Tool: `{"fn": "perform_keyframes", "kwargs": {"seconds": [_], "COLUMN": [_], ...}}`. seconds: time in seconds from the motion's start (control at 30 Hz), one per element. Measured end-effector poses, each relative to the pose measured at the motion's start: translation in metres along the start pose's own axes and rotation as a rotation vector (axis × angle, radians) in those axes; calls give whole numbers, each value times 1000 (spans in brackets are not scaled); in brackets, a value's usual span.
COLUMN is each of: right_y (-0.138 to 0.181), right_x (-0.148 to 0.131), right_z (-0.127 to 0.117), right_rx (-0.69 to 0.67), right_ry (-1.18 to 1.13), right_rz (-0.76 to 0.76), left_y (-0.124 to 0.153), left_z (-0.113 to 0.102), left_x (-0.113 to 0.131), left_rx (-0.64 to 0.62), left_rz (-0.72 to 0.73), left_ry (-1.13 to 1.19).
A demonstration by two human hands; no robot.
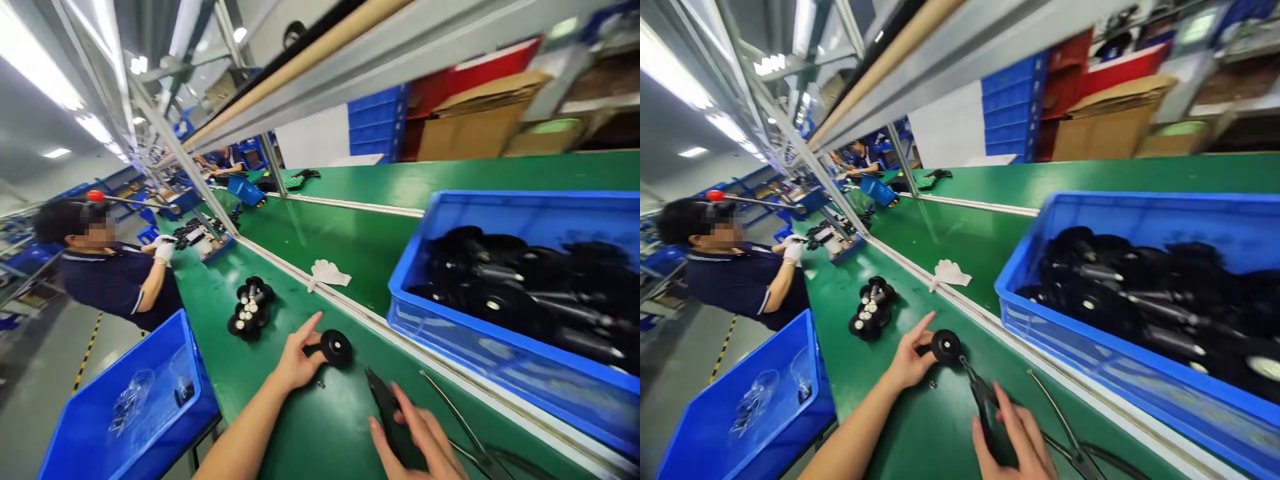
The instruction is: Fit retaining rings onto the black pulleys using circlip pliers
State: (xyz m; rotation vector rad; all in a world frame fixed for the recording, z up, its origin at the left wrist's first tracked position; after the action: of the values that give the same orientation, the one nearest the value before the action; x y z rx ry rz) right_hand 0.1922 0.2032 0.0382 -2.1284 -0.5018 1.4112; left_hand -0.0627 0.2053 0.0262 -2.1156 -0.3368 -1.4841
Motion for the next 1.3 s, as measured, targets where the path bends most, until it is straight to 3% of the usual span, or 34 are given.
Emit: {"fn": "perform_keyframes", "kwargs": {"seconds": [0.27,0.5,0.73,0.83,1.07,1.3], "right_y": [4,14,1,-2,-1,8], "right_x": [-9,-9,-4,-5,-7,-8], "right_z": [4,10,-2,-3,-5,4], "right_rx": [-94,-189,-80,-67,-45,-122], "right_ry": [112,219,-25,-44,-34,98], "right_rz": [-39,-130,144,160,140,3], "left_y": [-1,4,17,18,2,1], "left_z": [-9,5,16,17,-6,-5], "left_x": [10,27,46,47,33,26], "left_rx": [-98,-220,-405,-367,-102,-204], "left_rz": [239,264,296,271,133,107], "left_ry": [-64,-89,-350,-368,-82,-73]}}
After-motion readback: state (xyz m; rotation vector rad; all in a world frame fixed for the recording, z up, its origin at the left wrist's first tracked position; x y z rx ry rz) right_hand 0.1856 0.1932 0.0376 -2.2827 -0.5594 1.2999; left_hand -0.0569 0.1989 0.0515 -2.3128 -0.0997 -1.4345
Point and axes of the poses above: each hand's wrist, its own y-axis away from the middle knuckle, its own z-axis out of the palm, x = y × z, the point moved 7 cm from there along -y, towards the middle knuckle, and after that the axes turned 14 degrees about x, right-handed, at the moved point
